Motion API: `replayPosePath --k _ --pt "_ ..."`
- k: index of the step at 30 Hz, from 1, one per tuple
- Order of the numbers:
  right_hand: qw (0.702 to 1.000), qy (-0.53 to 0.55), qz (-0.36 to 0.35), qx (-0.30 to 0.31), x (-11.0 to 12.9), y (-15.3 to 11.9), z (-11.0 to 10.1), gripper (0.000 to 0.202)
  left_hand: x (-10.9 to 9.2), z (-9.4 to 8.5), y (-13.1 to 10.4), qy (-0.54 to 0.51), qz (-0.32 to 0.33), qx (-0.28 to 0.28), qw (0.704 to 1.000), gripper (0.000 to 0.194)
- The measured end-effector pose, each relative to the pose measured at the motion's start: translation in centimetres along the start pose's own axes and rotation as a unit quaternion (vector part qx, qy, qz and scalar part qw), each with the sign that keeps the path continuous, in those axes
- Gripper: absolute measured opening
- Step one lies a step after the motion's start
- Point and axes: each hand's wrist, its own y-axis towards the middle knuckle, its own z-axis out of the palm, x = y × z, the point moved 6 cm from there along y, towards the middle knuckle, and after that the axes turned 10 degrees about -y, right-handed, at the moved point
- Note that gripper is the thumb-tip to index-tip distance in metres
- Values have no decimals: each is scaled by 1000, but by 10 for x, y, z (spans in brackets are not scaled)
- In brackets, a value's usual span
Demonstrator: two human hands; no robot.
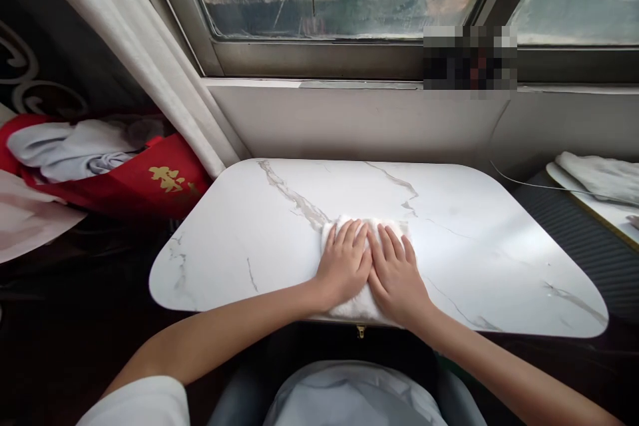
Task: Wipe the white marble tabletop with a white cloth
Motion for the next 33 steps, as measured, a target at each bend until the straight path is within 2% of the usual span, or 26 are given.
replayPosePath --k 2,4,8,12,18,21,23,28,33 --pt "1000 7 -15 -8 8 -12 -4 63 -3 -3 -17 -5 0 9 1000 50" --pt "1000 13 -27 -9 13 -17 -5 64 -2 -5 -24 -13 -2 17 1000 51" --pt "999 13 -38 -5 16 -9 -4 64 9 -9 -15 -42 -28 45 998 50" --pt "999 1 -30 17 16 30 5 60 35 -17 19 -41 -47 23 998 47" --pt "999 32 -6 14 6 144 26 57 94 -41 108 13 -40 -69 997 42" --pt "999 47 9 16 0 195 39 56 121 -52 151 23 -45 -89 995 40" --pt "998 52 22 14 -3 220 45 56 133 -58 173 22 -47 -97 994 39" --pt "998 56 37 -4 -8 249 55 52 149 -62 202 26 -51 -102 993 38" --pt "998 56 38 -12 -7 244 55 52 149 -60 196 25 -46 -111 992 38"
